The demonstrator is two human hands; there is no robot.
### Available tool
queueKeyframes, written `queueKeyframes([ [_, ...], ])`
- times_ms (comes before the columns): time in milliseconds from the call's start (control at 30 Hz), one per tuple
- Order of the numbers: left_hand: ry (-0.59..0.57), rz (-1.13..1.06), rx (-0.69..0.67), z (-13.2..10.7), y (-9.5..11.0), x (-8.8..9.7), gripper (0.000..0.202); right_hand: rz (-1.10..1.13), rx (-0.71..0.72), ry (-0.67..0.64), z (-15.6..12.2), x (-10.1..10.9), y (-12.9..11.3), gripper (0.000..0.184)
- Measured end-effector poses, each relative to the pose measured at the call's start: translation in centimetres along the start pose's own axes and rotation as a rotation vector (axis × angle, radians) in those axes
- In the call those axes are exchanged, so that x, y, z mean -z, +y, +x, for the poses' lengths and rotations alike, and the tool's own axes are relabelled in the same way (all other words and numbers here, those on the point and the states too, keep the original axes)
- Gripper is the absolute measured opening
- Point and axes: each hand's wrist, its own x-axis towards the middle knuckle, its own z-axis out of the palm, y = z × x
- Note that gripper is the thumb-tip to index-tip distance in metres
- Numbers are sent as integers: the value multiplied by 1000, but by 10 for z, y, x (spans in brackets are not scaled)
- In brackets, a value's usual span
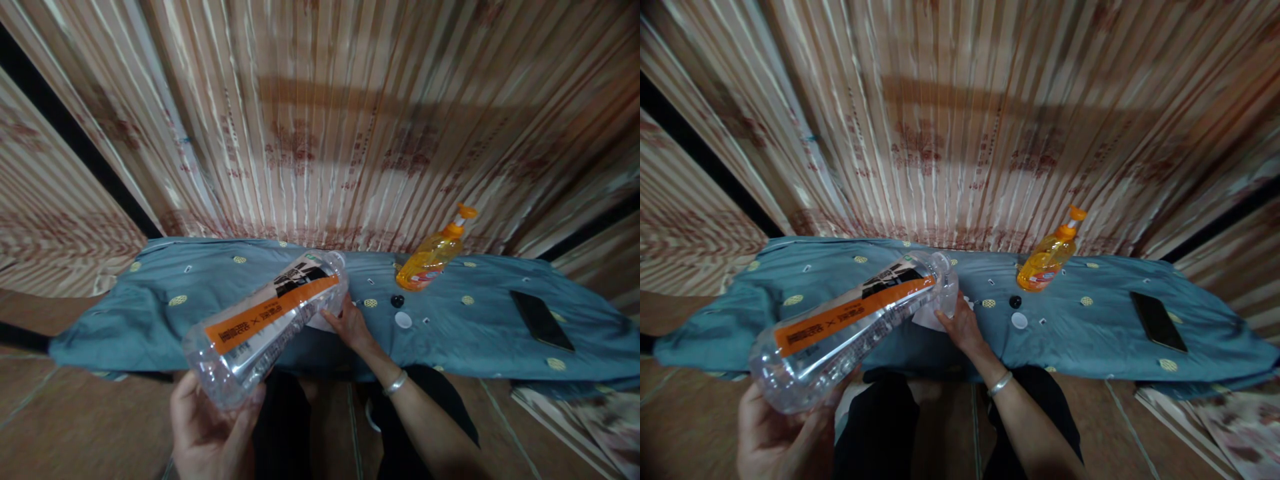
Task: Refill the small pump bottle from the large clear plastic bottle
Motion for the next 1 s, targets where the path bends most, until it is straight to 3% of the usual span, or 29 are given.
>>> queueKeyframes([
  [300, 11, 1, 38, -1, 4, -1, 74, 20, -26, -4, 1, 1, -3, 58],
  [667, -12, 31, -13, -1, 3, 0, 72, -13, -42, -23, 1, 2, -6, 61],
  [1000, -24, 12, 5, -1, 4, 2, 75, -8, 11, 7, 1, 0, 0, 62],
])
